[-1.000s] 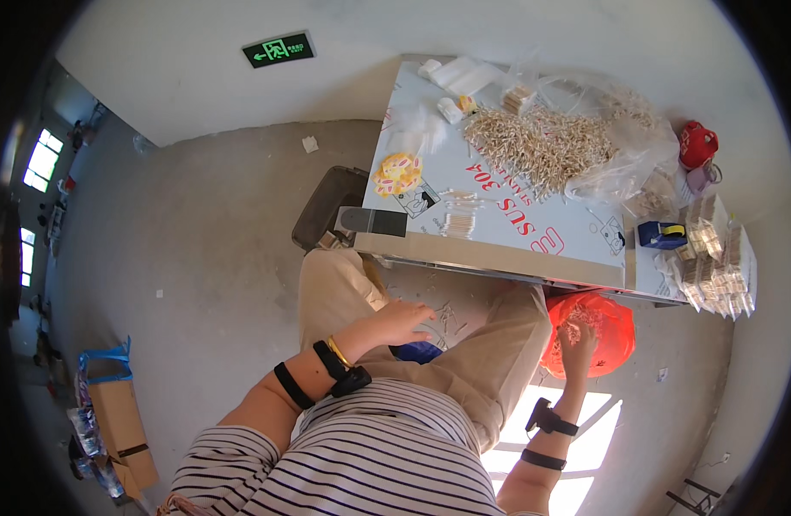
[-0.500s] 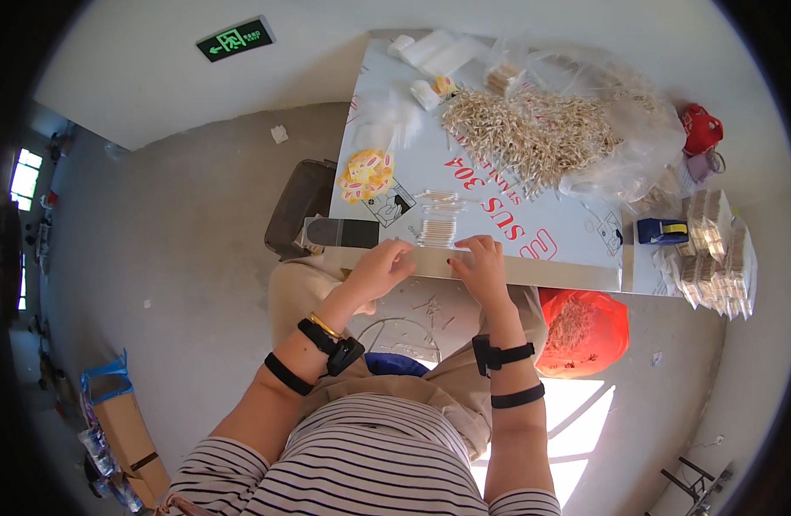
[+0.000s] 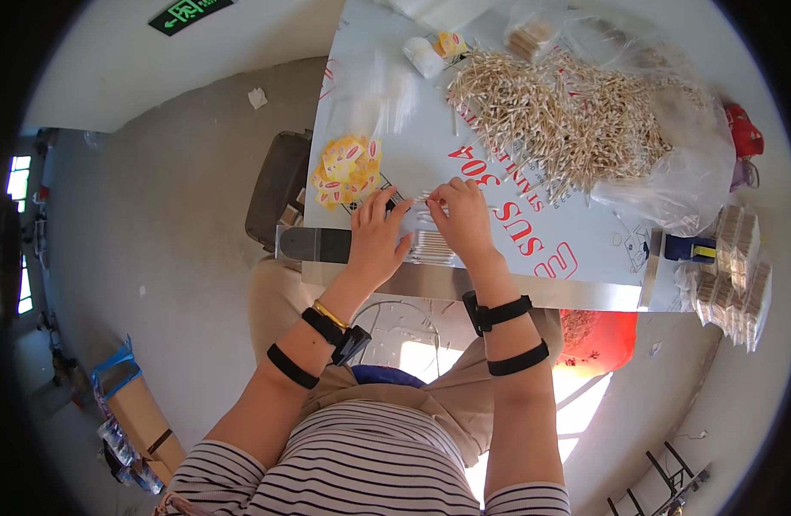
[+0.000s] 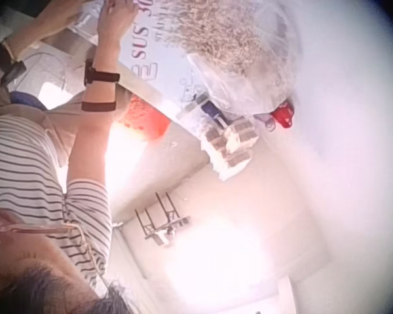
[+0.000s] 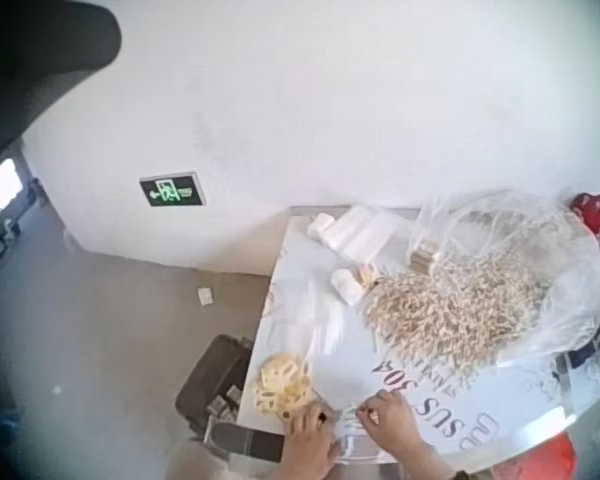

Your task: The person is sorting and counting cotton swabs (Q-tips) into a neat row on a table.

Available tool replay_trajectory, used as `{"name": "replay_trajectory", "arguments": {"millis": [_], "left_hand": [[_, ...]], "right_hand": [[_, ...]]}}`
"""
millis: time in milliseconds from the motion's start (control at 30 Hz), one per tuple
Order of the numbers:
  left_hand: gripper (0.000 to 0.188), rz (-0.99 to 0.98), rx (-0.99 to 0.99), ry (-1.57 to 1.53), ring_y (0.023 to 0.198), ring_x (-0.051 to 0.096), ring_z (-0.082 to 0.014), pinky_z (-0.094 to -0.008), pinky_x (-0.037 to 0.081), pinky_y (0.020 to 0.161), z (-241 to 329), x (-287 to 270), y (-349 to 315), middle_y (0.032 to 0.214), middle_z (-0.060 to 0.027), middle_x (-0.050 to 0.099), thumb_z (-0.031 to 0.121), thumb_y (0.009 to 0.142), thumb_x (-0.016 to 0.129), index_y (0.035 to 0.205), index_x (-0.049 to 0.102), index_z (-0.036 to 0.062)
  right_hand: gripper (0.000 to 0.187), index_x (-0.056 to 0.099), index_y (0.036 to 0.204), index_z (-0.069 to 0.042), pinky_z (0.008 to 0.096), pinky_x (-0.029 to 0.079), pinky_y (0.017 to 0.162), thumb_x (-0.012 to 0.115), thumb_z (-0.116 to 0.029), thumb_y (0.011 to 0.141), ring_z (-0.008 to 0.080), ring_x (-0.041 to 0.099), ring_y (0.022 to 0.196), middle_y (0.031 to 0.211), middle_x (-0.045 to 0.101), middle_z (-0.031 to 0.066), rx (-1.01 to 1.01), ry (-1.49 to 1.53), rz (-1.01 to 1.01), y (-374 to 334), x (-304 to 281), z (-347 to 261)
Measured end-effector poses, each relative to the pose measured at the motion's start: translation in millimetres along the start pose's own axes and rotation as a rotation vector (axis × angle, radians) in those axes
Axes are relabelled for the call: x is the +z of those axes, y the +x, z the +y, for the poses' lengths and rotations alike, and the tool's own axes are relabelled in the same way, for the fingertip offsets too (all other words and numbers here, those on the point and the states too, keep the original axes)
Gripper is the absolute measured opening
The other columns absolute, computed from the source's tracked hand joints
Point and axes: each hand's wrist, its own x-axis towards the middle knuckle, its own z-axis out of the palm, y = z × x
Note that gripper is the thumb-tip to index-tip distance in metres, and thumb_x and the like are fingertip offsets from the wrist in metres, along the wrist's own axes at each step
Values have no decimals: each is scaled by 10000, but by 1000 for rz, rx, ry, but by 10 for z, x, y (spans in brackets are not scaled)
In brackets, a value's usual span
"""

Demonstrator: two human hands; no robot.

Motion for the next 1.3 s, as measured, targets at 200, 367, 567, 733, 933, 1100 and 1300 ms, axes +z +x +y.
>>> {"name": "replay_trajectory", "arguments": {"millis": [200,367,567,733,933,1100,1300], "left_hand": [[612,-30,32,-4,1444,386,-380,-552,296,1177,2,-21,-13,1519,-143,442,198,853,769,1419,547,130],[605,-30,19,-73,1451,377,-376,-538,290,1179,-38,-93,-38,1520,-134,438,178,881,748,1445,533,141],[609,60,10,-211,1379,442,-399,-538,350,1133,-109,-270,-274,1475,-169,473,182,863,756,1419,520,98],[526,50,77,-291,1321,501,-396,-500,415,1063,-10,-408,-597,1432,-179,518,150,885,747,1370,547,100],[483,70,88,-229,1292,509,-393,-506,427,1041,99,-722,-1049,1409,-180,517,153,867,742,1309,556,99],[448,122,103,-199,1253,537,-372,-493,445,1022,210,-885,-1408,1392,-128,530,163,885,751,1297,581,118],[441,125,100,-114,1272,528,-351,-487,444,1039,332,-938,-1810,1395,-118,523,215,907,747,1304,597,96]], "right_hand": [[61,730,919,-66,433,491,805,724,-44,863,310,594,889,879,654,80,-20,51,84,63,9,130],[94,739,982,-58,390,510,781,694,-27,906,273,605,871,918,669,87,133,112,213,-115,-225,237],[101,751,1045,-37,287,471,706,694,-69,968,130,562,745,889,669,48,341,287,281,-750,-295,519],[142,756,1064,-39,252,427,690,646,-118,1020,68,524,752,872,678,-18,409,385,279,-1121,-308,535],[172,738,1054,5,245,454,720,624,-121,1027,80,571,789,893,696,16,353,484,215,-1403,-296,213],[193,725,1023,32,253,490,736,596,-111,1026,99,621,809,899,715,37,291,528,166,-1696,-386,120],[198,735,1012,7,243,495,733,582,-117,1028,97,635,831,909,719,35,322,628,109,-1965,-405,80]]}}
